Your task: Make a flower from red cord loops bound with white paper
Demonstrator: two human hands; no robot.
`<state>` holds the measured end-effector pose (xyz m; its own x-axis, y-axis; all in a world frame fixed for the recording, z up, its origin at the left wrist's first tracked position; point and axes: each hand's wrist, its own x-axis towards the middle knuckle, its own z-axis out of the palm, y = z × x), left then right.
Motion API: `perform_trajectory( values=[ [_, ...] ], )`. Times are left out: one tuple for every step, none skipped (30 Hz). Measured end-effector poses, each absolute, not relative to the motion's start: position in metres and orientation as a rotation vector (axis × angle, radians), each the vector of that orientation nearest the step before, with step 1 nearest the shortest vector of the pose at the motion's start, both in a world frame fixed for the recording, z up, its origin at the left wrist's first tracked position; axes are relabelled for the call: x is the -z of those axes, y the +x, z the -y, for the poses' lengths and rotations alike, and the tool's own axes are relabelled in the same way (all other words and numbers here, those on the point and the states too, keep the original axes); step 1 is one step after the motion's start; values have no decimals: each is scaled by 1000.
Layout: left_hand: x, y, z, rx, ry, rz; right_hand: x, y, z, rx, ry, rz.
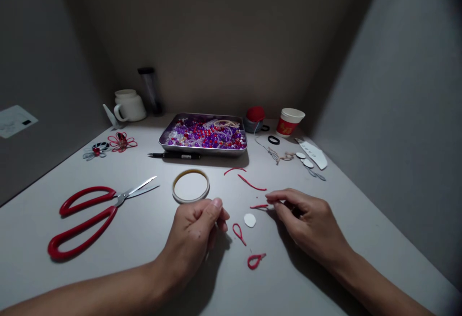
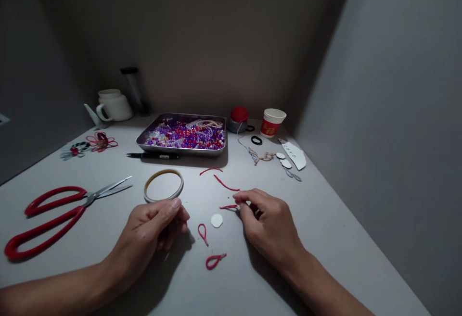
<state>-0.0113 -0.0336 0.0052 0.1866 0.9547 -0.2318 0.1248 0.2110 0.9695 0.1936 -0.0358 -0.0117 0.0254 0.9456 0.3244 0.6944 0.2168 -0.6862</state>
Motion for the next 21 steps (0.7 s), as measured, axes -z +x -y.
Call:
perform_trajectory(
  values=[
    [-5,-11,33,-848,1204,-1233,11,194,37,-439,-1560,1687],
    [-5,-11,33,-848,1206,-1235,10,194,37,-449,-1588,1640],
    [-4,-11,33,-847,1212,-1235,8,196,37,-440,-1617,1599],
    [-3,-11,32,-846,1222,-1232,6,197,36,-410,-1645,1574],
    [-3,-10,32,-844,1232,-1227,3,199,34,-364,-1665,1567],
    [-2,-10,32,-841,1244,-1221,1,200,31,-313,-1680,1582],
    [-1,-10,31,-840,1256,-1211,-2,201,27,-264,-1698,1632],
    [0,-10,32,-836,1265,-1204,-4,201,22,-222,-1713,1710],
    [1,-10,32,-835,1277,-1199,-5,200,17,-191,-1723,1801],
    [1,-10,32,-837,1286,-1197,-6,197,11,-156,-1732,1912],
    [1,-10,32,-840,1290,-1198,-6,195,5,-147,-1724,1991],
    [1,-10,32,-845,1293,-1202,-6,191,0,-138,-1716,2037],
    [1,-11,33,-852,1290,-1205,-5,187,-5,-131,-1705,2082],
    [2,-11,33,-858,1285,-1205,-4,183,-9,-122,-1693,2125],
    [2,-11,33,-862,1282,-1198,-3,179,-12,-105,-1684,2158],
    [2,-11,33,-862,1281,-1186,-3,176,-13,-85,-1675,2182],
    [2,-12,33,-861,1283,-1171,-3,172,-13,-61,-1666,2197],
    [3,-12,32,-857,1287,-1153,-4,169,-10,-36,-1656,2203],
    [3,-12,32,-854,1294,-1138,-4,166,-5,-14,-1642,2204],
    [2,-12,31,-851,1298,-1125,-5,163,2,11,-1618,2201],
    [2,-12,30,-847,1296,-1115,-5,160,10,24,-1591,2202]
  ],
)
